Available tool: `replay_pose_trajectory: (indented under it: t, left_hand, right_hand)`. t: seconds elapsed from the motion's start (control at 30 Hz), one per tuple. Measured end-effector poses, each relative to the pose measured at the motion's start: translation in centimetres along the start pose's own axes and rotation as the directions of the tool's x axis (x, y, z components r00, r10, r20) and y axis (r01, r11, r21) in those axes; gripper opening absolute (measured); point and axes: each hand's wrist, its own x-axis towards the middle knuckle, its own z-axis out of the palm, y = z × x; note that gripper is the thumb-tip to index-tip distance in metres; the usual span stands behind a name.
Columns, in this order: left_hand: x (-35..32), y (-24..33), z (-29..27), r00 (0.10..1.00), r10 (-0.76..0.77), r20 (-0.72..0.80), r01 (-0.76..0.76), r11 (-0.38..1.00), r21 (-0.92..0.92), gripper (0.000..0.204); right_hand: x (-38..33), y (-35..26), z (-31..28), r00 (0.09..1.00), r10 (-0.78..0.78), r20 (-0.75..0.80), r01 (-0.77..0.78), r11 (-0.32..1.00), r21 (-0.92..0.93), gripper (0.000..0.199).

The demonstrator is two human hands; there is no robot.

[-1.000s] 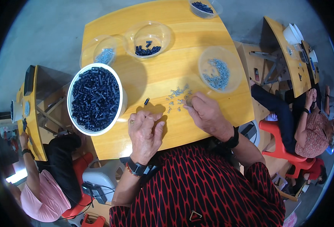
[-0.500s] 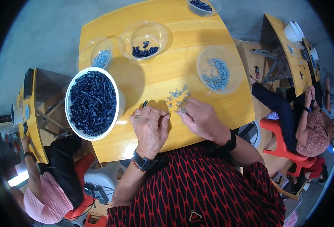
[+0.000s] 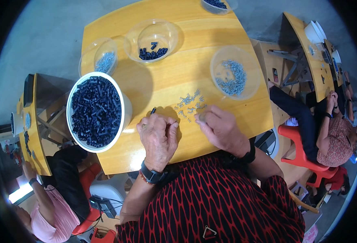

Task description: Assembling small metal pins into plastic components at a workshop table.

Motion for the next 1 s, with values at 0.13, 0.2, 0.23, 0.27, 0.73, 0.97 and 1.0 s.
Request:
replay_pose_trajectory:
  t: [0.13, 0.2, 0.23, 0.27, 0.73, 0.97, 1.0]
  left_hand:
    - [-0.08, 0.07, -0.17, 1.000, 0.002, 0.004, -0.002, 1.000, -0.007, 0.014]
    - [-0.12, -0.06, -0.23, 0.999, 0.043, 0.014, -0.042, 0.998, -0.037, 0.017]
    - [-0.08, 0.02, -0.24, 0.999, 0.044, 0.014, -0.044, 0.998, -0.038, 0.017]
    - [-0.02, 0.16, -0.28, 0.998, 0.056, 0.024, -0.056, 0.998, -0.034, 0.020]
    - [-0.33, 0.12, -0.34, 0.999, 0.039, -0.010, -0.040, 0.999, -0.028, 0.022]
    - [-0.45, 0.02, -0.24, 0.998, 0.041, -0.049, -0.044, 0.998, -0.053, 0.018]
    - [-0.41, 0.03, -0.21, 0.998, 0.050, -0.038, -0.052, 0.998, -0.037, 0.019]
  right_hand:
    - [-0.26, -0.51, 0.52, 0.995, -0.071, 0.066, 0.079, 0.988, -0.130, 0.015]
    - [-0.34, -0.42, 0.71, 0.992, -0.108, 0.067, 0.117, 0.982, -0.147, 0.020]
    - [-0.44, -0.27, 0.79, 0.992, -0.107, 0.066, 0.116, 0.982, -0.148, 0.020]
    - [-0.55, -0.07, 0.86, 0.996, -0.073, 0.056, 0.081, 0.984, -0.158, 0.022]
    - [-0.02, -0.09, 0.50, 0.997, -0.068, 0.038, 0.075, 0.970, -0.233, 0.016]
    - [0.00, -0.11, 0.53, 0.997, -0.070, 0.028, 0.074, 0.973, -0.218, 0.023]
    - [0.11, -0.14, 0.53, 0.997, -0.067, 0.034, 0.073, 0.970, -0.231, 0.025]
